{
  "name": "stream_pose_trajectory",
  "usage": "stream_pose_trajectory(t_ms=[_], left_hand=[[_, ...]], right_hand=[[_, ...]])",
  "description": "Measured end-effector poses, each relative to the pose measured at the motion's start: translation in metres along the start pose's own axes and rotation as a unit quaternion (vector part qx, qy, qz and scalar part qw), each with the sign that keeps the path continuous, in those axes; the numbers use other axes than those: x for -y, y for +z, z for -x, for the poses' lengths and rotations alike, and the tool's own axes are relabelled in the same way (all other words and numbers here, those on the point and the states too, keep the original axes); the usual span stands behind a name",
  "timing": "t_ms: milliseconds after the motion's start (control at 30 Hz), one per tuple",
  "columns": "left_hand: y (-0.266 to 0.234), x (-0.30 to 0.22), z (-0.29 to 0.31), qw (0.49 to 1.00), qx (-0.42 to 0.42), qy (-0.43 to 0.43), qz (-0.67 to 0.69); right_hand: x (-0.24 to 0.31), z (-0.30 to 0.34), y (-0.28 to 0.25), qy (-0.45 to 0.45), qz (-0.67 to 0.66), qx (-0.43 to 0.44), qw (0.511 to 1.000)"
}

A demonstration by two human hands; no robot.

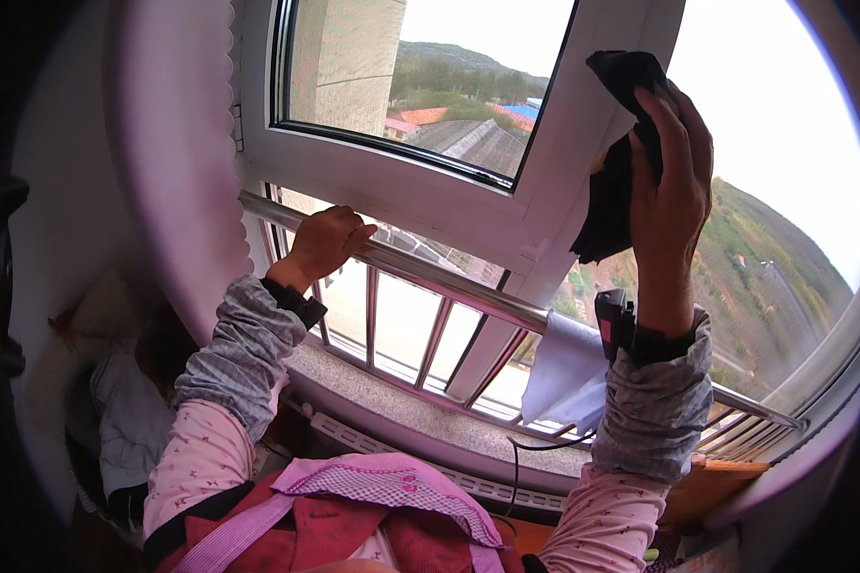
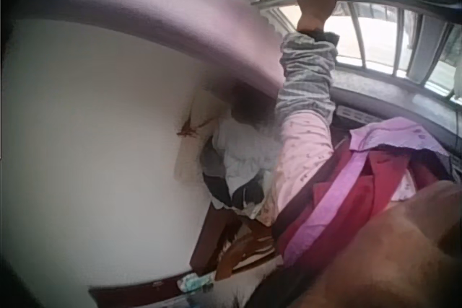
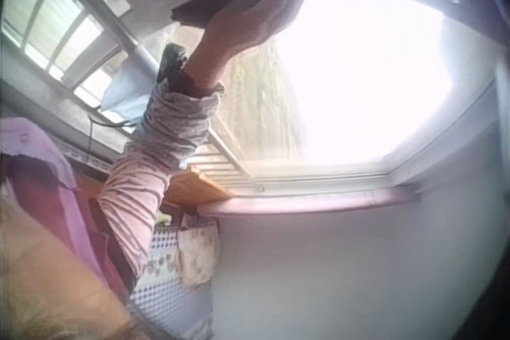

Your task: The person wipes a wooden chair with a dark cloth, cleaning the seat, legs, and backrest. Then the person wipes a small wooden table and proceeds to clean the window frame and glass with the same cloth.

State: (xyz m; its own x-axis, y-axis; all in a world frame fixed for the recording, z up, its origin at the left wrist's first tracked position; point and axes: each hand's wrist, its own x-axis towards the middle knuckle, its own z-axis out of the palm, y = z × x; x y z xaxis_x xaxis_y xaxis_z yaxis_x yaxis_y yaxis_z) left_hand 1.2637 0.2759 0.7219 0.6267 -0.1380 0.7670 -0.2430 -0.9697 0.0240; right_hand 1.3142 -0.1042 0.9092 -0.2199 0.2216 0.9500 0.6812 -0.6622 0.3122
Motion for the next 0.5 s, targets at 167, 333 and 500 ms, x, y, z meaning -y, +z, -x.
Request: stream_pose_trajectory(t_ms=[167, 333, 500], left_hand=[[0.027, 0.015, 0.003, 0.995, -0.005, -0.005, -0.103], [0.033, 0.018, 0.006, 0.99, -0.108, 0.036, -0.087], [0.03, 0.016, 0.005, 0.99, -0.121, 0.04, -0.058]], right_hand=[[-0.035, -0.075, 0.063, -0.093, 0.069, -0.003, 0.993], [-0.036, -0.078, 0.088, -0.14, -0.018, -0.028, 0.99], [0.009, 0.032, 0.061, -0.048, 0.162, 0.18, 0.969]])
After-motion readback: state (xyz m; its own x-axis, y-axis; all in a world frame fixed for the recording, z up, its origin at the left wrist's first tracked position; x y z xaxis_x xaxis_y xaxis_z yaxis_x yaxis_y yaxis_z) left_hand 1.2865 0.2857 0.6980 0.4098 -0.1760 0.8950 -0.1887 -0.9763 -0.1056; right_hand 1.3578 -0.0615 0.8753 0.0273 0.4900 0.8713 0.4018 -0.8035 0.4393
